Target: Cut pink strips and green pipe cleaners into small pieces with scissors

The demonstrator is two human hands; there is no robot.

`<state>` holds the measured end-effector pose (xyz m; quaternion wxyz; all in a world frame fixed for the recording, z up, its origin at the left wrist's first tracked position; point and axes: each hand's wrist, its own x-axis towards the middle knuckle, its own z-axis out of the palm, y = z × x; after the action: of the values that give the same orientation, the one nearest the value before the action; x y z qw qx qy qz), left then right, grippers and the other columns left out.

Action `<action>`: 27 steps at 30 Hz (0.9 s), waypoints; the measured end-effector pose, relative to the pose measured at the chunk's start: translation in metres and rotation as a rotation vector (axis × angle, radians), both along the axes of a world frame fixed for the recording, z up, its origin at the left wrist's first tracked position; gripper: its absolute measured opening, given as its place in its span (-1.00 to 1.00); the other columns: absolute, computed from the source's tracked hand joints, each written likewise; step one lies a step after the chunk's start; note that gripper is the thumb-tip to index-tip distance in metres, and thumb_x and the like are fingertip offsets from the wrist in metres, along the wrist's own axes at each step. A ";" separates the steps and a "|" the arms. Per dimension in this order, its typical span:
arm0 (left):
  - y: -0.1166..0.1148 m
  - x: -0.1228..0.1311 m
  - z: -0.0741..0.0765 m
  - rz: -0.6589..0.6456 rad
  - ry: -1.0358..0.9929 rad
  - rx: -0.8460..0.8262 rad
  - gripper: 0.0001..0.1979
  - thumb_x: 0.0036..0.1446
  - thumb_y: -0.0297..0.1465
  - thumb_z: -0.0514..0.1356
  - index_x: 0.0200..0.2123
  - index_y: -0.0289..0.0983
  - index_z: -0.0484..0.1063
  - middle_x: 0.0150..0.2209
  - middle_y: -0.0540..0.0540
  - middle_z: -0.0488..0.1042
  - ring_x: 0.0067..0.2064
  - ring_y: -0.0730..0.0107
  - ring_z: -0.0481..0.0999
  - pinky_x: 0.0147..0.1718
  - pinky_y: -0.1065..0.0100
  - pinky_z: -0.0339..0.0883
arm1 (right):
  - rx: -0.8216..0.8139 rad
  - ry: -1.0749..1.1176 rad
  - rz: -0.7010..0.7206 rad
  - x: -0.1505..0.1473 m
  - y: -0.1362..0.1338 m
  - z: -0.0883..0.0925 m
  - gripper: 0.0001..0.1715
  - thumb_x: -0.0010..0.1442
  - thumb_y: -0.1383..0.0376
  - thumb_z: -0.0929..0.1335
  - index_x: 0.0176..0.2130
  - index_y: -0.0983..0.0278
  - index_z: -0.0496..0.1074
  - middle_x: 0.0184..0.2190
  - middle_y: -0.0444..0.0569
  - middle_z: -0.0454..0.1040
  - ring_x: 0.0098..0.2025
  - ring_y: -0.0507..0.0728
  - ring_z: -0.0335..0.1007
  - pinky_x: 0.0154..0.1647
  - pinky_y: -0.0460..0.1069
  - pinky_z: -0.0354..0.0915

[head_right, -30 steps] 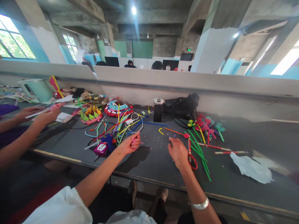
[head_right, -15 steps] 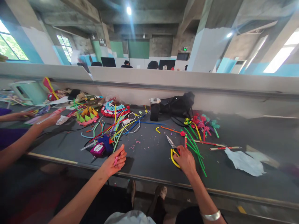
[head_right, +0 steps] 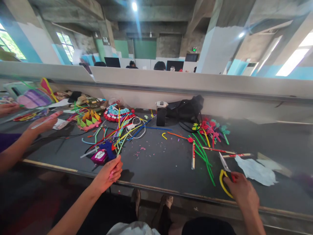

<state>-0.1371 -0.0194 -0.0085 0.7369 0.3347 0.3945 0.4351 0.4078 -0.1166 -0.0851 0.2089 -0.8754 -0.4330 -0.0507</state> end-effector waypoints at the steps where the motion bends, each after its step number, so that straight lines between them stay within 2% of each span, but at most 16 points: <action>1: 0.002 -0.001 0.000 0.011 0.006 0.002 -0.50 0.07 -0.06 0.23 -0.64 -0.29 0.16 -0.77 0.19 -0.02 -0.77 0.73 -0.11 -0.78 0.56 -0.18 | -0.059 -0.025 -0.011 0.003 -0.003 -0.002 -0.54 0.00 -0.02 0.31 -0.22 0.19 0.53 -0.42 0.12 0.53 -0.44 0.35 0.49 -0.51 0.13 0.30; 4: 0.005 -0.003 -0.001 0.031 0.031 0.017 -0.48 0.06 -0.03 0.22 -0.65 -0.29 0.15 -0.77 0.18 -0.01 -0.78 0.73 -0.10 -0.78 0.56 -0.20 | -0.144 -0.197 -0.058 -0.016 0.004 0.008 -0.48 0.06 0.03 0.25 -0.12 0.25 0.53 -0.30 0.28 0.52 -0.28 0.46 0.48 -0.40 0.21 0.33; 5: 0.005 -0.003 -0.002 0.033 0.045 0.023 -0.47 0.06 -0.02 0.21 -0.66 -0.29 0.14 -0.78 0.18 -0.01 -0.78 0.73 -0.10 -0.77 0.55 -0.20 | -0.081 -0.256 -0.028 -0.032 0.013 0.013 -0.45 0.11 0.07 0.21 -0.06 0.30 0.51 -0.22 0.31 0.51 -0.18 0.48 0.46 -0.28 0.25 0.34; 6: 0.005 -0.002 -0.004 0.035 0.061 0.028 -0.46 0.07 -0.02 0.20 -0.67 -0.28 0.12 -0.79 0.18 -0.01 -0.78 0.72 -0.09 -0.77 0.55 -0.20 | 0.000 -0.269 0.075 -0.050 0.025 0.019 -0.39 0.16 0.09 0.17 0.02 0.37 0.45 -0.14 0.33 0.49 -0.09 0.46 0.43 -0.16 0.26 0.32; 8: 0.005 0.000 -0.009 0.036 0.094 0.050 -0.45 0.10 -0.03 0.18 -0.68 -0.27 0.10 -0.81 0.17 -0.02 -0.79 0.71 -0.08 -0.76 0.53 -0.18 | 0.089 -0.170 0.360 -0.093 0.057 0.025 -0.28 0.23 0.07 0.11 0.16 0.52 0.27 0.02 0.38 0.41 0.08 0.41 0.33 0.05 0.25 0.24; 9: 0.004 0.001 -0.011 0.037 0.110 0.066 -0.45 0.10 -0.03 0.18 -0.68 -0.27 0.09 -0.81 0.17 -0.02 -0.79 0.70 -0.08 -0.76 0.53 -0.18 | 0.082 -0.149 0.426 -0.114 0.076 0.025 -0.25 0.26 0.04 0.08 0.21 0.50 0.20 0.07 0.33 0.38 0.13 0.34 0.30 0.10 0.21 0.22; 11: 0.003 0.004 -0.015 0.044 0.137 0.097 -0.46 0.11 -0.02 0.17 -0.68 -0.26 0.09 -0.82 0.17 -0.01 -0.79 0.70 -0.08 -0.75 0.52 -0.20 | 0.050 -0.128 0.497 -0.149 0.117 0.021 -0.20 0.28 0.00 0.09 0.26 0.50 0.12 0.17 0.30 0.30 0.21 0.28 0.21 0.17 0.16 0.16; 13: 0.002 0.005 -0.017 0.041 0.157 0.103 -0.46 0.09 -0.01 0.18 -0.67 -0.26 0.09 -0.82 0.17 -0.01 -0.79 0.69 -0.09 -0.75 0.51 -0.24 | 0.009 -0.112 0.511 -0.172 0.153 0.014 -0.09 0.26 -0.06 0.10 0.27 0.61 0.06 0.23 0.41 0.17 0.28 0.34 0.08 0.22 0.20 0.07; 16: -0.002 0.003 -0.015 0.026 0.165 0.089 -0.45 0.06 0.02 0.19 -0.68 -0.25 0.09 -0.82 0.18 -0.02 -0.79 0.69 -0.10 -0.75 0.51 -0.27 | -0.057 -0.084 0.539 -0.189 0.184 0.008 0.01 0.26 -0.13 0.07 0.25 0.72 0.03 0.23 0.55 0.10 0.31 0.45 -0.04 0.24 0.32 -0.06; 19: -0.004 0.000 -0.014 0.007 0.148 0.096 -0.44 0.06 0.02 0.18 -0.68 -0.25 0.07 -0.82 0.18 -0.04 -0.78 0.69 -0.10 -0.74 0.51 -0.27 | -0.113 -0.088 0.706 -0.202 0.172 0.008 0.01 0.26 -0.16 0.06 0.27 0.64 0.05 0.27 0.48 0.05 0.35 0.42 -0.15 0.28 0.32 -0.16; 21: -0.005 -0.002 -0.015 -0.005 0.128 0.103 -0.44 0.08 0.01 0.17 -0.69 -0.25 0.07 -0.82 0.18 -0.05 -0.78 0.69 -0.11 -0.74 0.50 -0.27 | -0.146 -0.106 0.880 -0.214 0.146 0.010 0.02 0.24 -0.19 0.09 0.28 0.59 0.08 0.30 0.40 0.03 0.36 0.37 -0.16 0.32 0.26 -0.18; 22: -0.004 -0.002 -0.015 -0.010 0.121 0.104 -0.44 0.09 0.00 0.17 -0.68 -0.25 0.07 -0.81 0.18 -0.05 -0.78 0.69 -0.12 -0.73 0.50 -0.27 | -0.162 -0.115 0.976 -0.221 0.132 0.011 0.00 0.22 -0.20 0.12 0.30 0.50 0.08 0.32 0.29 0.04 0.37 0.30 -0.16 0.33 0.20 -0.17; 24: -0.003 -0.003 -0.017 -0.021 0.113 0.106 -0.45 0.10 0.00 0.16 -0.68 -0.25 0.07 -0.81 0.18 -0.05 -0.77 0.69 -0.13 -0.73 0.50 -0.27 | -0.180 -0.128 1.157 -0.232 0.112 0.015 -0.06 0.22 -0.19 0.14 0.35 0.31 -0.03 0.36 0.06 -0.03 0.39 0.16 -0.20 0.35 0.08 -0.15; 25: -0.002 -0.004 -0.017 -0.026 0.110 0.107 -0.45 0.11 -0.01 0.15 -0.68 -0.25 0.07 -0.81 0.18 -0.06 -0.77 0.69 -0.14 -0.73 0.50 -0.26 | -0.179 -0.126 1.253 -0.236 0.110 0.018 -0.07 0.26 -0.16 0.11 0.37 0.33 -0.11 0.38 0.08 -0.10 0.39 0.16 -0.25 0.36 0.09 -0.17; 26: -0.002 -0.004 -0.017 -0.029 0.107 0.108 -0.45 0.11 -0.01 0.15 -0.68 -0.25 0.06 -0.81 0.18 -0.06 -0.77 0.69 -0.14 -0.73 0.50 -0.26 | -0.175 -0.121 1.251 -0.239 0.112 0.021 -0.08 0.29 -0.14 0.09 0.37 0.37 -0.14 0.38 0.12 -0.14 0.40 0.17 -0.28 0.36 0.12 -0.18; 27: -0.002 -0.004 -0.017 -0.032 0.104 0.107 -0.45 0.12 -0.01 0.15 -0.68 -0.25 0.06 -0.81 0.18 -0.07 -0.77 0.69 -0.15 -0.73 0.50 -0.27 | -0.174 -0.111 1.173 -0.240 0.121 0.024 -0.07 0.29 -0.15 0.07 0.37 0.40 -0.13 0.37 0.17 -0.14 0.40 0.20 -0.29 0.35 0.16 -0.17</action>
<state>-0.1412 -0.0210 -0.0258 0.7033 0.4018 0.4031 0.4259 0.1679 0.0040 -0.0613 0.1067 -0.5001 -0.8571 0.0630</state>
